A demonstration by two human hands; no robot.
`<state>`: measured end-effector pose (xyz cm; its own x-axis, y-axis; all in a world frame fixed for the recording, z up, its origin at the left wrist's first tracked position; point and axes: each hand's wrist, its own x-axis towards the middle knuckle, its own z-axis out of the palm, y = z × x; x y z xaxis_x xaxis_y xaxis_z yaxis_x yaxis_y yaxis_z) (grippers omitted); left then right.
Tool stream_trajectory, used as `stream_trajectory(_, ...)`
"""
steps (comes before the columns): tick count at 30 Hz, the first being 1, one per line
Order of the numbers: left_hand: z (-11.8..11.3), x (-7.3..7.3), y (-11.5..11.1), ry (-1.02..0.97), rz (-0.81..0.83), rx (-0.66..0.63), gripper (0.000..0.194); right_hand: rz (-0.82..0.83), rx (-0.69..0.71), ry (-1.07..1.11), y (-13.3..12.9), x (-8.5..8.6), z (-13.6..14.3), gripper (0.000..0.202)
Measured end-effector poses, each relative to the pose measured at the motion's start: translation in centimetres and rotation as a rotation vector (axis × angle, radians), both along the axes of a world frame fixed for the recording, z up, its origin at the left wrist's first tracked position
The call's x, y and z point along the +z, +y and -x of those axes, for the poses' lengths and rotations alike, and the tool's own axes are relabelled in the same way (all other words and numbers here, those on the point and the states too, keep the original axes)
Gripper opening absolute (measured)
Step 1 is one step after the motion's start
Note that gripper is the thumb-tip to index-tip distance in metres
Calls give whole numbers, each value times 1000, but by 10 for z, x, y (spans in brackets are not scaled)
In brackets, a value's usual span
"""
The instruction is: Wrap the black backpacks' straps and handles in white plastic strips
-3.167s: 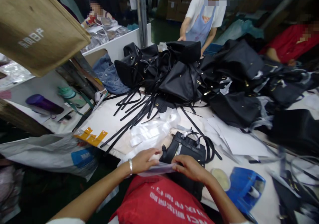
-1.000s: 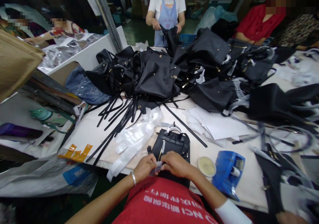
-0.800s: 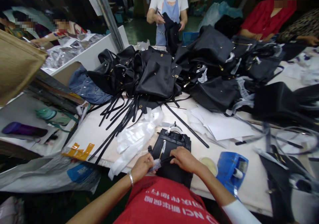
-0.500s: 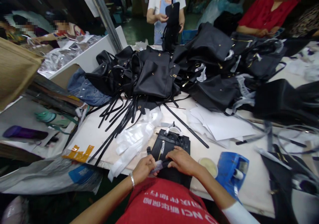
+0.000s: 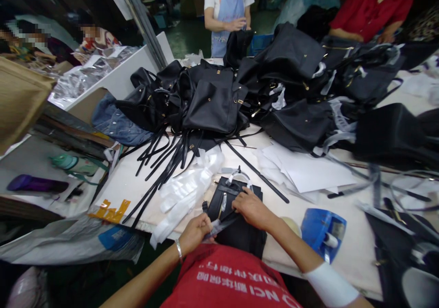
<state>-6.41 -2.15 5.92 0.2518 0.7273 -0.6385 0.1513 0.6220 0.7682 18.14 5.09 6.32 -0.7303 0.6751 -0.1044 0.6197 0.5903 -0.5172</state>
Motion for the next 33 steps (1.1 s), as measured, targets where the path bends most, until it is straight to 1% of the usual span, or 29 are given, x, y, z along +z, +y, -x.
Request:
stream_trajectory(3,1,-2,0,36,-21,23,21,-9,34,-4,7,2,8,16)
stream_trajectory(6,-3,-5,1,46,-45,42,21,-3,106,29,3,3,26,15)
stream_trajectory(8,-7,-6,3,42,-44,48,23,8,160,47,1,4,33,15)
stream_trajectory(9,-8,-6,5,41,-39,48,24,10,161,51,1,4,33,16)
stream_trajectory(11,-9,-5,9,38,-24,47,25,-3,110,44,7,5,29,19)
stream_trajectory(14,-11,-4,20,40,-32,55,24,-48,26,8,18,4,25,15)
stream_trajectory(17,-16,-5,32,80,-65,53,21,-44,64,9,25,-1,34,12)
stream_trajectory(19,-20,-7,40,108,-78,42,19,-22,106,41,28,-4,40,12)
stream_trajectory(20,-22,-8,43,113,-82,41,18,-14,106,68,29,-4,41,12)
stream_trajectory(21,-22,-8,46,110,-84,43,18,-15,69,101,31,-5,38,13)
stream_trajectory(22,-22,-9,48,104,-82,51,18,-21,-6,135,32,-5,32,15)
stream_trajectory(23,-22,-9,51,97,-75,65,20,-32,-124,165,34,-5,24,17)
stream_trajectory(25,-19,-10,54,95,-59,98,22,-43,-449,198,33,-6,6,20)
stream_trajectory(27,-18,-10,56,114,-62,111,23,22,-769,218,26,-10,-8,25)
stream_trajectory(28,-19,-11,56,129,-74,107,23,98,-890,244,20,-13,-12,28)
stream_trajectory(29,-19,-11,56,147,-93,95,22,210,-983,287,14,-16,-13,32)
stream_trajectory(30,-21,-10,56,170,-118,78,22,358,-1052,347,8,-20,-11,36)
stream_trajectory(31,-23,-10,55,198,-146,58,22,531,-1100,428,2,-24,-7,39)
stream_trajectory(33,-26,-7,53,254,-208,19,22,870,-1137,638,-5,-31,3,41)
